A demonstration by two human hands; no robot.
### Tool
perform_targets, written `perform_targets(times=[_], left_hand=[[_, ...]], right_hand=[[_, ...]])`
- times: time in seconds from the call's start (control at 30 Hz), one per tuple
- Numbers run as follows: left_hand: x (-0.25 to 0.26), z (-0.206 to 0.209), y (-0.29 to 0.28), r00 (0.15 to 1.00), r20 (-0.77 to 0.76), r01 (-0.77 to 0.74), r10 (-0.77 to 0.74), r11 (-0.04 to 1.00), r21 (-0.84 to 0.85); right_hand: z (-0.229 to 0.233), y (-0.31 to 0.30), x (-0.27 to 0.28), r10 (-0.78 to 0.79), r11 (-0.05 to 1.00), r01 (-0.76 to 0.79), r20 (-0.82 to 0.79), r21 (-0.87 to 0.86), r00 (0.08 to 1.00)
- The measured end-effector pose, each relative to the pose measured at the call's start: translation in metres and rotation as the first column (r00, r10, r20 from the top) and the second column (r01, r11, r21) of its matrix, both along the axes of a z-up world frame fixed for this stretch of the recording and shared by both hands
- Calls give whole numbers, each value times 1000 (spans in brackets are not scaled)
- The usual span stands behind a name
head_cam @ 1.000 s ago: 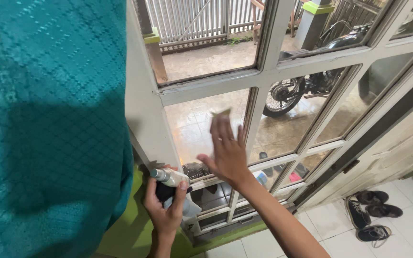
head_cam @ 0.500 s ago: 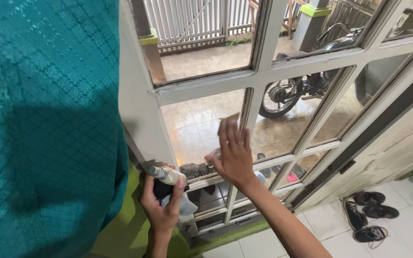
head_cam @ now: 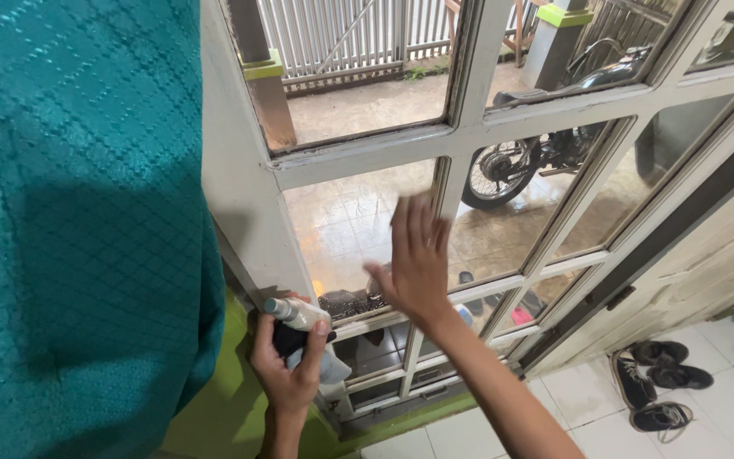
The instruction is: The person cleans a glass window pane using a spray bottle and a cloth. They spray the glass and wipe it with a yellow sponge, then switch to a black cloth to dry the surface. The task is performed on a white-framed window with a view of a motorcycle outside.
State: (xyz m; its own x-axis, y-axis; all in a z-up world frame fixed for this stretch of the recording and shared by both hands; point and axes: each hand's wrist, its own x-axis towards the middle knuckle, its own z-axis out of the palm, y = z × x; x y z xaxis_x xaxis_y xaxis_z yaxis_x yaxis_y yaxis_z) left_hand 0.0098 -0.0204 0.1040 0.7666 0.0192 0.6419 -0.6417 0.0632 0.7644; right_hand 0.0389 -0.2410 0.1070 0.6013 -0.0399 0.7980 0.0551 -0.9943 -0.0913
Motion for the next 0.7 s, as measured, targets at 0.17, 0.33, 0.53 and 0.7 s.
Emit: perform_targets(times=[0.17,0.33,0.53,0.7], left_hand=[[0,1,-5,996,-85,-1,-1,1000,-25],[-1,-1,-1,999,-33,-9,9,1000,-1],[0,2,-2,999,-22,-25,26,999,45],[1,0,-3,997,-77,19,-20,1000,-23]], right_hand=[[18,0,13,57,998,-58,15,35,998],[-37,5,-7,20,1000,-17,-112,19,994],[-7,-8,7,15,1000,-16,4,25,1000],[-32,-11,2,43,999,-42,-58,15,997]])
